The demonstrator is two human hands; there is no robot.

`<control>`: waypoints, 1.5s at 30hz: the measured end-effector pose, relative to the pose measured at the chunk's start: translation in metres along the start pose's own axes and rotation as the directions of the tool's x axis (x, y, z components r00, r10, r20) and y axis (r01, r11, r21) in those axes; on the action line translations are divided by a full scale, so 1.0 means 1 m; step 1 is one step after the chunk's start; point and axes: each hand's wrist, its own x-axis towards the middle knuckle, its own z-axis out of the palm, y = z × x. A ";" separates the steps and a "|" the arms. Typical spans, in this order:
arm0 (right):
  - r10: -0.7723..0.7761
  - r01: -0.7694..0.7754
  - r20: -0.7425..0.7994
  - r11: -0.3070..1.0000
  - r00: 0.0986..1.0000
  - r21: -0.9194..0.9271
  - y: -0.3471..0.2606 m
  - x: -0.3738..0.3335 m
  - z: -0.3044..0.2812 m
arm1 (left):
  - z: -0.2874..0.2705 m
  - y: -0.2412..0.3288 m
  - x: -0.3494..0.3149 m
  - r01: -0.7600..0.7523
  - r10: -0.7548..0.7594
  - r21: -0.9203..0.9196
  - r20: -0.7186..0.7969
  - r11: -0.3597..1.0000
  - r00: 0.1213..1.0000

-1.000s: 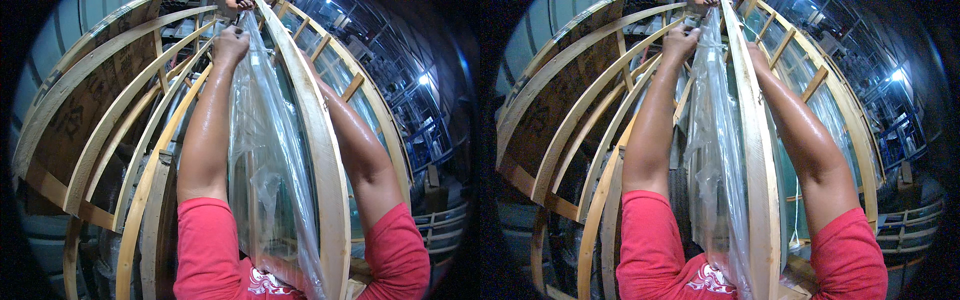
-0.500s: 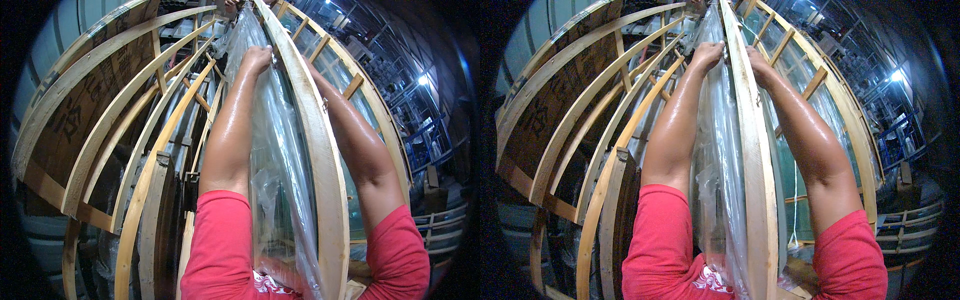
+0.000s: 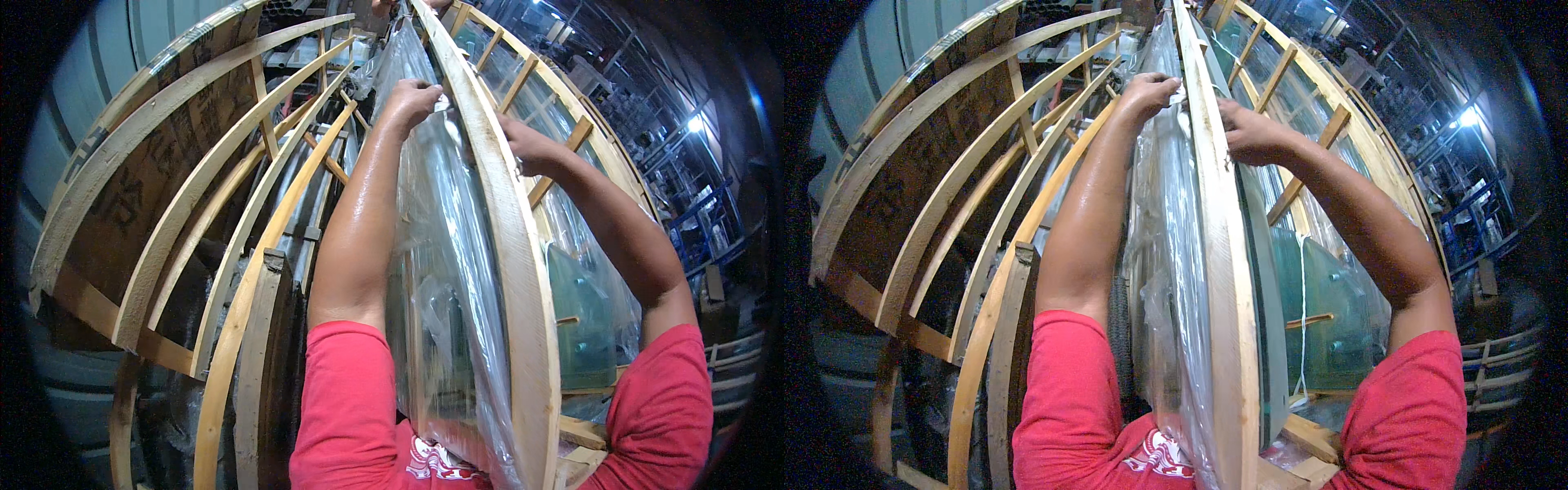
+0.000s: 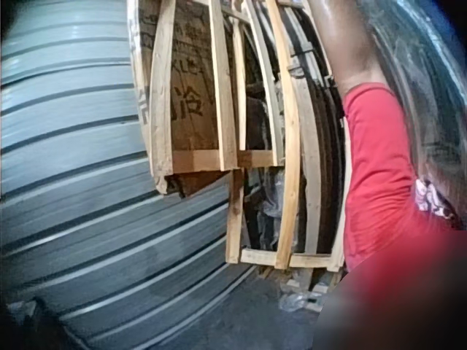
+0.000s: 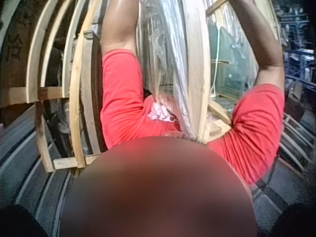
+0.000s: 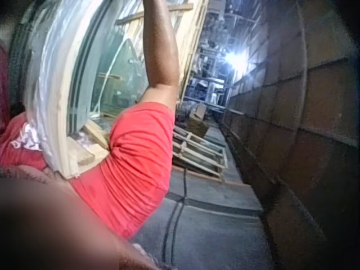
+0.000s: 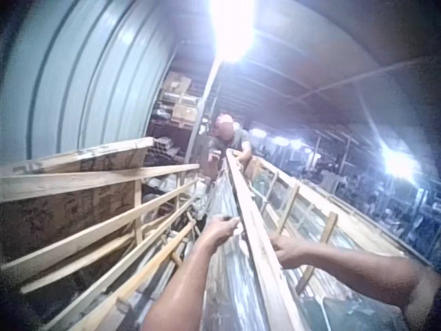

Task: The person uses a crowbar to pry open a wooden crate containing a large glass panel wrapped in plastic. They then remove the plastic wrap and a securing strap from the panel.

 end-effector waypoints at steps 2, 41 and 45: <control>0.002 -0.001 0.035 1.000 0.999 -0.013 -0.007 -0.012 0.005 | -0.006 0.008 -0.008 0.015 -0.013 -0.059 0.027 0.998 1.000; 0.014 0.326 -0.576 0.813 0.817 0.482 0.121 -0.270 -0.146 | 0.160 0.135 0.009 -0.301 -0.198 0.847 0.235 -0.438 0.951; -0.297 0.283 -0.575 0.952 0.763 -0.116 0.127 -0.255 -0.129 | 0.165 0.102 0.010 -0.253 -0.215 0.959 0.223 -0.124 0.951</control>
